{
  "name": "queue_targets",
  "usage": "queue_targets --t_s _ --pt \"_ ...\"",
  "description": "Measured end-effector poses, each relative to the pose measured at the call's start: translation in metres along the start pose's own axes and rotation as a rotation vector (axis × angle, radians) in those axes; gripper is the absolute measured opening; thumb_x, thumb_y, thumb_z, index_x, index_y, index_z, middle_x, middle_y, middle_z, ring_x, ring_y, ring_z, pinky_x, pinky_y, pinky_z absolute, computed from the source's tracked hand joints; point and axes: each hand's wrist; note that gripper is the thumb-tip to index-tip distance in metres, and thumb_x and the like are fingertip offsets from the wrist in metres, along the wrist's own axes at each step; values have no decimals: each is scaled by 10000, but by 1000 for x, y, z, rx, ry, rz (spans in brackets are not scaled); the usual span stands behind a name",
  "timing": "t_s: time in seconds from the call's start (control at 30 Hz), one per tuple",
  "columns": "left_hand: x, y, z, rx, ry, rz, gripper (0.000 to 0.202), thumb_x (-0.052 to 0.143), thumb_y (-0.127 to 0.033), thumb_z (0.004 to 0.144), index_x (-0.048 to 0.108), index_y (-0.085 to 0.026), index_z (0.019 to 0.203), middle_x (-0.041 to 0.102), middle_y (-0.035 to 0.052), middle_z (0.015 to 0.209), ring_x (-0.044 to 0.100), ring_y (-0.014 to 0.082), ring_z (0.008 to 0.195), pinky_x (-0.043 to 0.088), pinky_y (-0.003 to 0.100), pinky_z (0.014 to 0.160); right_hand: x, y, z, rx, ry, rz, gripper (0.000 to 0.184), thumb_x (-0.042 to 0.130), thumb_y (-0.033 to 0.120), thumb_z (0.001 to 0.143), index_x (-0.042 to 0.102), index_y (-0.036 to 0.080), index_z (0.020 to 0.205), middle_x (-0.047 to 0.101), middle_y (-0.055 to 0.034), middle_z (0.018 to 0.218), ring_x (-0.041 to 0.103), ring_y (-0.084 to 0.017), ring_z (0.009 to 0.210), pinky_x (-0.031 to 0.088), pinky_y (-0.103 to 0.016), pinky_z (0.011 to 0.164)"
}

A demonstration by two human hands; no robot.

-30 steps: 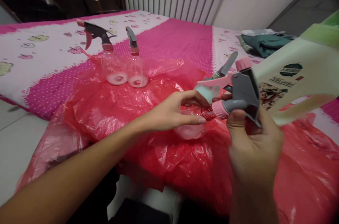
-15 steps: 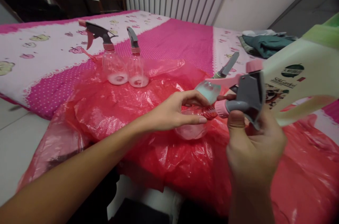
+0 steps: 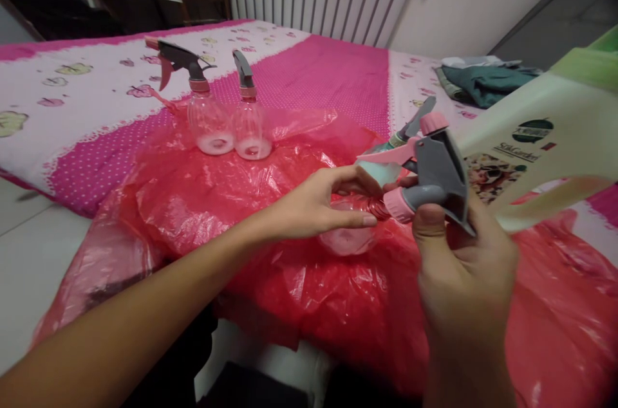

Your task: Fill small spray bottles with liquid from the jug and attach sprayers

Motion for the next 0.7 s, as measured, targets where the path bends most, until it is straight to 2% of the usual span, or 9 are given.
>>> queue_targets --t_s 0.1,0.3,0.43,0.7 --pt "0 0 0 -5 -6 3 262 862 -236 827 688 -162 1008 725 68 1068 693 196 1041 529 334 977 1 0 0 -1 -12 47 303 643 502 990 752 221 1023 756 -37 1048 695 -217 1009 495 -388 945" --pt "-1 2 1 4 2 2 268 869 -229 821 688 -162 1007 723 65 1062 691 189 1035 527 330 994 1 -2 -2 -14 -11 21 317 636 522 986 753 228 1000 738 -33 1011 666 -229 1017 476 -409 959" --pt "-1 2 1 16 -2 1 262 868 -231 825 683 -158 997 728 70 1066 695 189 1043 530 330 992 1 -2 -1 -3 13 80 286 651 494 989 759 239 1061 749 -27 1049 684 -203 1013 475 -378 957" --pt "0 1 0 15 -15 31 256 860 -246 823 692 -160 996 755 98 1106 715 240 1081 538 392 1003 -2 -3 0 3 4 -22 352 656 557 971 768 225 1006 732 -60 1061 674 -252 1040 477 -432 941"
Point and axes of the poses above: each hand's wrist, its own z-axis towards the middle knuckle, its own x-axis out of the palm, y = z × x
